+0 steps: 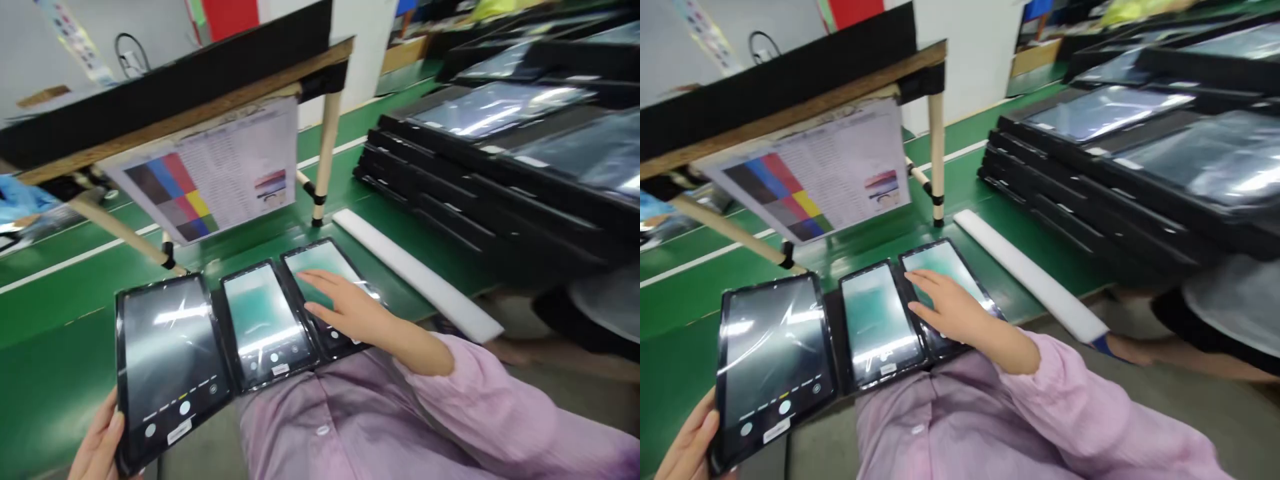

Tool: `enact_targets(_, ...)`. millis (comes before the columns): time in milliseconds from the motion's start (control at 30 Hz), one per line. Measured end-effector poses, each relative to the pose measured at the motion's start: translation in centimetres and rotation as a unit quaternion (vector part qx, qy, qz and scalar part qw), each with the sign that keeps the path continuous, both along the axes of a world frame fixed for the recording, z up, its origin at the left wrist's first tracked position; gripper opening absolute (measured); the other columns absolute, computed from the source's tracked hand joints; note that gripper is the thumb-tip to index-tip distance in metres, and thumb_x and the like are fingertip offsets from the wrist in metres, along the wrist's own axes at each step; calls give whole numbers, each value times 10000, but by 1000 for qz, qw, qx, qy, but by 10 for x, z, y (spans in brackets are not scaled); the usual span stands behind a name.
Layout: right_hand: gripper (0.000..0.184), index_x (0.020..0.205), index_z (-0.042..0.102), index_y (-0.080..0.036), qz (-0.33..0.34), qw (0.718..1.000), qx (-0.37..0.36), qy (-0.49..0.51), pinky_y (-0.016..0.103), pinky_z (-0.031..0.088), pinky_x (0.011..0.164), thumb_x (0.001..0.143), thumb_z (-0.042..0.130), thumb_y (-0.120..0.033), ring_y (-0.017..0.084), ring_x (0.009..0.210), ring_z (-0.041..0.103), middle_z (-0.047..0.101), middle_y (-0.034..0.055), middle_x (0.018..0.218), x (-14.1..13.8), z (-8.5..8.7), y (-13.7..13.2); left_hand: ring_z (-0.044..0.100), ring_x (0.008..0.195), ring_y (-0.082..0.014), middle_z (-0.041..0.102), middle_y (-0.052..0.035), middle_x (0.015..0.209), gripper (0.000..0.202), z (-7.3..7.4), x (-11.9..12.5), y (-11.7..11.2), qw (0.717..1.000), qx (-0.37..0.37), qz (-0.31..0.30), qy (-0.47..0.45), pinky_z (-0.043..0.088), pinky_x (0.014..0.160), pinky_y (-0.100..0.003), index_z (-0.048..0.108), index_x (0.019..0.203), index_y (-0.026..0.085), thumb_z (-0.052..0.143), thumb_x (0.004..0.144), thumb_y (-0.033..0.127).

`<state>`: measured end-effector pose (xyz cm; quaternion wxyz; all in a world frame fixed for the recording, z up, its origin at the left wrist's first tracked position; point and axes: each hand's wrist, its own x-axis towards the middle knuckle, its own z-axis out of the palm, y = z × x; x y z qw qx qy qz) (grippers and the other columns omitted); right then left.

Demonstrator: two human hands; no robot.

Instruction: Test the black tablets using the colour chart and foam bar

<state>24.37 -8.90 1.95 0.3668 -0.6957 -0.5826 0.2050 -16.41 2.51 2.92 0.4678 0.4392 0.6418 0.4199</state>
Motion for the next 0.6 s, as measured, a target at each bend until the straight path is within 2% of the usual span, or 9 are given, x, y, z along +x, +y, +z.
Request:
enact_targets(33, 560, 1443, 551, -246, 35, 999, 5, -9, 560, 449, 1131, 928, 540, -468, 319, 1344, 526, 541, 107, 1459, -8, 4, 2, 733, 910, -270, 775, -7, 1072, 577, 6, 4, -6, 999, 1, 20, -47, 626, 685, -332, 699, 1243, 313, 795, 714, 522)
enact_targets(100, 558, 1491, 486, -296, 112, 993, 33, -14, 531, 484, 1105, 963, 506, -476, 291, 1342, 534, 534, 81, 1473, -25, 12, 6, 730, 911, -222, 761, -5, 1145, 503, 15, 20, -16, 989, 49, 25, -140, 619, 738, -296, 708, 1206, 304, 797, 737, 462)
enact_targets(167, 622, 1564, 348, -344, 183, 979, 89, 9, 500, 504, 1089, 977, 510, -472, 268, 1334, 542, 508, 58, 1502, -43, 19, 9, 729, 880, -199, 770, -13, 1099, 462, 21, 44, -21, 971, 84, -17, -224, 617, 788, -309, 716, 1159, 293, 813, 728, 432)
enact_targets(233, 711, 1605, 227, -344, 208, 964, 155, 59, 477, 520, 1065, 976, 526, -487, 263, 1300, 569, 463, 71, 1540, -58, 23, 14, 728, 925, -203, 765, -33, 1106, 470, 22, 70, -21, 948, 97, -69, -294, 611, 826, -323, 715, 1143, 280, 838, 711, 419)
enact_targets(300, 728, 1608, 217, -304, 181, 951, 201, 149, 456, 534, 1041, 979, 518, -513, 263, 1264, 592, 460, 106, 1537, -68, 25, 20, 725, 946, -186, 760, -21, 1118, 452, 21, 91, -19, 927, 106, -98, -347, 605, 841, -307, 715, 1130, 288, 854, 710, 378)
enact_targets(367, 674, 1575, 298, -275, 136, 931, 225, 253, 443, 523, 1054, 985, 499, -530, 260, 1274, 582, 480, 118, 1512, -71, 25, 28, 719, 962, -166, 754, -1, 1136, 409, 19, 108, -18, 907, 108, -124, -386, 596, 855, -296, 710, 1128, 311, 842, 741, 330)
enact_targets(467, 548, 1470, 450, -299, 88, 888, 242, 382, 418, 526, 1050, 981, 501, -540, 231, 1246, 596, 547, 78, 1442, -68, 24, 36, 706, 1014, -162, 736, -2, 1185, 359, 16, 125, -18, 884, 111, -165, -422, 583, 882, -302, 701, 1141, 330, 798, 798, 290)
enact_targets(533, 480, 1379, 528, -315, 60, 859, 234, 451, 405, 566, 974, 962, 533, -554, 210, 1135, 652, 630, 53, 1332, -66, 24, 40, 698, 1035, -161, 727, -7, 1201, 352, 13, 134, -18, 880, 125, -162, -429, 575, 892, -296, 699, 1146, 324, 783, 807, 280)
enact_targets(600, 484, 1303, 567, -305, 33, 832, 219, 508, 406, 596, 879, 916, 586, -595, 207, 1008, 692, 700, 42, 1184, -65, 24, 42, 690, 1045, -161, 722, -9, 1191, 351, 8, 142, -18, 883, 158, -132, -422, 565, 901, -284, 703, 1140, 309, 782, 799, 288)
